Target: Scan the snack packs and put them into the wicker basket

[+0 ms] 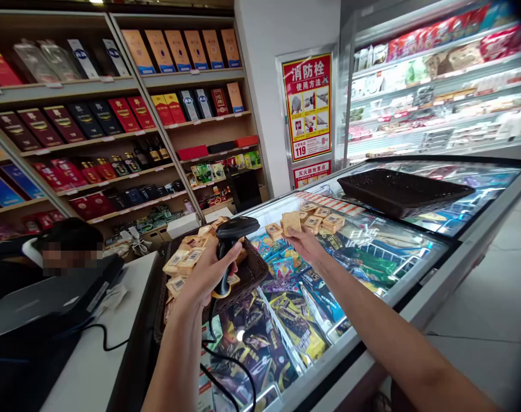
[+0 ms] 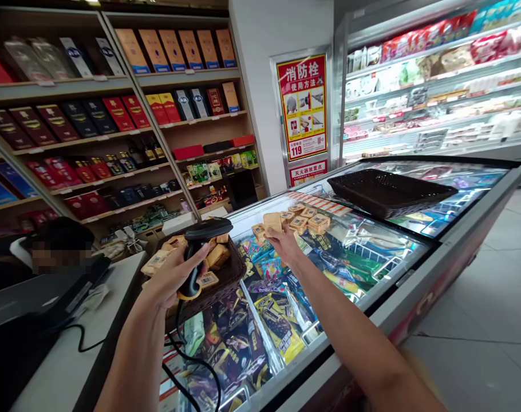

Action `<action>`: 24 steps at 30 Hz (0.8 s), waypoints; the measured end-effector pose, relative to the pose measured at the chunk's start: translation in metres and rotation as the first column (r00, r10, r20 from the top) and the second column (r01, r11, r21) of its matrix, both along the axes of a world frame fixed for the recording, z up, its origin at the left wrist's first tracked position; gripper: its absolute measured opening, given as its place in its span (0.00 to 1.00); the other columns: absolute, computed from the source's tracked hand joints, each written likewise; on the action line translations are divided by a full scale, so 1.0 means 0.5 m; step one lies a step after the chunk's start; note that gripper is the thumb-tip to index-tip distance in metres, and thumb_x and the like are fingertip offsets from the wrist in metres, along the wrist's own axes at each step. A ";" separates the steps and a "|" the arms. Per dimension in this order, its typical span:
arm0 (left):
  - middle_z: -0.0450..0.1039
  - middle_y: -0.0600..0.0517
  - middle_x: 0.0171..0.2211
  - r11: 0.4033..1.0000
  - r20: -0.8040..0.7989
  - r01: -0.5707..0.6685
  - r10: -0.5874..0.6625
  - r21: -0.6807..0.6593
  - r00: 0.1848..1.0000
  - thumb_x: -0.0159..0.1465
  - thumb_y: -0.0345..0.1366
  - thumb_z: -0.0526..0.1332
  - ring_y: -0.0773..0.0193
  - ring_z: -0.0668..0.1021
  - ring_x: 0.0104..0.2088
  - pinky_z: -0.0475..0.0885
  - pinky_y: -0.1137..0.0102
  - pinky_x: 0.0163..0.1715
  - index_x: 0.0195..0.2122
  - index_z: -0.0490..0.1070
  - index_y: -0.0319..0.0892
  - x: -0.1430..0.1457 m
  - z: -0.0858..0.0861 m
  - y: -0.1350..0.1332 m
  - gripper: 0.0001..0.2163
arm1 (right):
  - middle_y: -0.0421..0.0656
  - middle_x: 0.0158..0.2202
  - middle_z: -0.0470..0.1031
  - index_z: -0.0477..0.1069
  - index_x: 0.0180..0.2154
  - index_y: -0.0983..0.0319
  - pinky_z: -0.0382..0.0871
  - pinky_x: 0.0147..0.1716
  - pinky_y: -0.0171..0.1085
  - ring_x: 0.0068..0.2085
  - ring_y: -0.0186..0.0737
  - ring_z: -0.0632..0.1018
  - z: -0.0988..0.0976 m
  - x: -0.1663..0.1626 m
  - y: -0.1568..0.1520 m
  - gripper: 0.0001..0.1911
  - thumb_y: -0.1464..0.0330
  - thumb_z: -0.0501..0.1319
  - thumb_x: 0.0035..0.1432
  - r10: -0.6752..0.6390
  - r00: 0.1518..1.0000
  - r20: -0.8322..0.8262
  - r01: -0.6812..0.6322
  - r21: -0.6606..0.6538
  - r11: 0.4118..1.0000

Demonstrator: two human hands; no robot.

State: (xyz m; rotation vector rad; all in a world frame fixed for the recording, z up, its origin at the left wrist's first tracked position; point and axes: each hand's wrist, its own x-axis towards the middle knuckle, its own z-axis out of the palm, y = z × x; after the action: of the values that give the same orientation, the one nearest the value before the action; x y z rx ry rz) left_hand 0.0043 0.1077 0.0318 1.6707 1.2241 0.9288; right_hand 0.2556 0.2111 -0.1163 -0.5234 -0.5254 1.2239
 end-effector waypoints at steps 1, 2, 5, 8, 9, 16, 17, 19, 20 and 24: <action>0.68 0.57 0.21 1.000 -0.010 0.002 -0.002 0.001 1.000 0.58 0.57 0.66 0.71 0.67 0.20 0.58 0.78 0.17 0.35 0.63 0.43 0.003 0.000 0.000 0.22 | 0.35 0.39 0.80 0.66 0.39 0.54 0.79 0.50 0.44 0.47 0.40 0.81 0.002 0.001 0.000 0.27 0.75 0.76 0.40 0.005 0.999 -0.040 -0.005 0.012 1.000; 0.68 0.57 0.21 1.000 -0.017 0.005 -0.005 -0.001 1.000 0.58 0.57 0.66 0.71 0.67 0.20 0.58 0.78 0.17 0.34 0.63 0.43 0.006 -0.001 0.000 0.22 | 0.34 0.40 0.79 0.65 0.40 0.53 0.79 0.51 0.46 0.48 0.40 0.81 0.005 0.002 -0.002 0.29 0.76 0.76 0.41 0.019 0.996 -0.082 -0.017 0.029 0.999; 0.67 0.57 0.21 1.000 -0.038 0.020 -0.021 -0.018 0.999 0.58 0.58 0.65 0.71 0.67 0.20 0.59 0.78 0.17 0.33 0.62 0.43 0.009 -0.005 0.001 0.23 | 0.34 0.41 0.79 0.64 0.40 0.53 0.77 0.55 0.47 0.51 0.39 0.81 0.017 -0.001 -0.008 0.26 0.75 0.75 0.45 0.086 0.987 -0.137 -0.073 0.098 0.992; 0.68 0.58 0.21 0.999 -0.042 0.039 -0.039 -0.003 0.998 0.59 0.58 0.65 0.71 0.68 0.20 0.61 0.78 0.18 0.33 0.62 0.44 0.012 -0.010 0.002 0.22 | 0.35 0.42 0.79 0.65 0.39 0.54 0.73 0.59 0.45 0.51 0.38 0.81 0.027 -0.006 -0.013 0.23 0.71 0.75 0.47 0.067 0.995 -0.079 -0.053 0.161 0.985; 0.68 0.58 0.21 0.999 -0.039 0.042 -0.042 0.002 0.998 0.59 0.57 0.65 0.71 0.68 0.20 0.61 0.78 0.18 0.34 0.62 0.44 0.013 -0.012 0.001 0.22 | 0.35 0.42 0.79 0.65 0.39 0.54 0.72 0.60 0.45 0.52 0.39 0.80 0.029 -0.006 -0.014 0.23 0.70 0.75 0.48 0.053 0.997 -0.055 -0.042 0.181 0.983; 0.68 0.58 0.21 0.999 -0.008 0.042 -0.042 -0.031 0.999 0.57 0.57 0.68 0.70 0.70 0.22 0.62 0.77 0.19 0.35 0.64 0.43 0.023 -0.012 -0.005 0.23 | 0.37 0.49 0.74 0.64 0.53 0.50 0.71 0.58 0.47 0.49 0.40 0.80 0.008 0.000 -0.011 0.36 0.65 0.76 0.44 -0.094 0.974 0.207 0.057 0.178 0.982; 0.67 0.59 0.21 0.999 -0.009 0.039 -0.040 -0.031 0.999 0.57 0.57 0.68 0.70 0.70 0.21 0.62 0.77 0.19 0.35 0.64 0.43 0.024 -0.012 -0.006 0.23 | 0.38 0.51 0.72 0.62 0.56 0.49 0.72 0.57 0.47 0.49 0.40 0.80 0.002 -0.001 -0.010 0.41 0.65 0.77 0.42 -0.150 0.951 0.271 0.105 0.172 0.979; 0.68 0.59 0.21 0.999 -0.016 0.031 -0.031 -0.025 0.999 0.57 0.57 0.67 0.70 0.70 0.21 0.63 0.77 0.20 0.35 0.64 0.44 0.026 -0.013 -0.007 0.22 | 0.41 0.53 0.70 0.61 0.57 0.50 0.72 0.55 0.47 0.51 0.42 0.78 -0.006 -0.003 -0.006 0.44 0.65 0.77 0.40 -0.238 0.888 0.392 0.178 0.183 0.967; 0.68 0.59 0.21 0.999 -0.022 0.027 -0.028 -0.024 0.999 0.57 0.57 0.67 0.70 0.70 0.21 0.63 0.77 0.21 0.35 0.65 0.43 0.028 -0.014 -0.007 0.22 | 0.42 0.54 0.69 0.62 0.57 0.52 0.72 0.54 0.47 0.52 0.44 0.77 -0.009 -0.004 -0.004 0.43 0.64 0.77 0.40 -0.274 0.854 0.442 0.208 0.193 0.959; 0.68 0.58 0.21 0.998 -0.022 0.041 -0.042 -0.056 0.999 0.56 0.57 0.68 0.69 0.70 0.21 0.62 0.75 0.21 0.35 0.66 0.44 0.044 -0.023 -0.008 0.22 | 0.46 0.55 0.66 0.66 0.54 0.55 0.72 0.53 0.47 0.55 0.47 0.72 -0.013 -0.002 0.003 0.37 0.65 0.74 0.41 -0.405 0.698 0.591 0.314 0.257 0.914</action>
State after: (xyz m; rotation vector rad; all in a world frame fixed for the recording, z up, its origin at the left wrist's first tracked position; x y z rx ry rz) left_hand 0.0261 0.1035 0.0203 1.6604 1.2151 0.8450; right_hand 0.2547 0.2125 -0.1230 -0.8883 -1.0233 0.5943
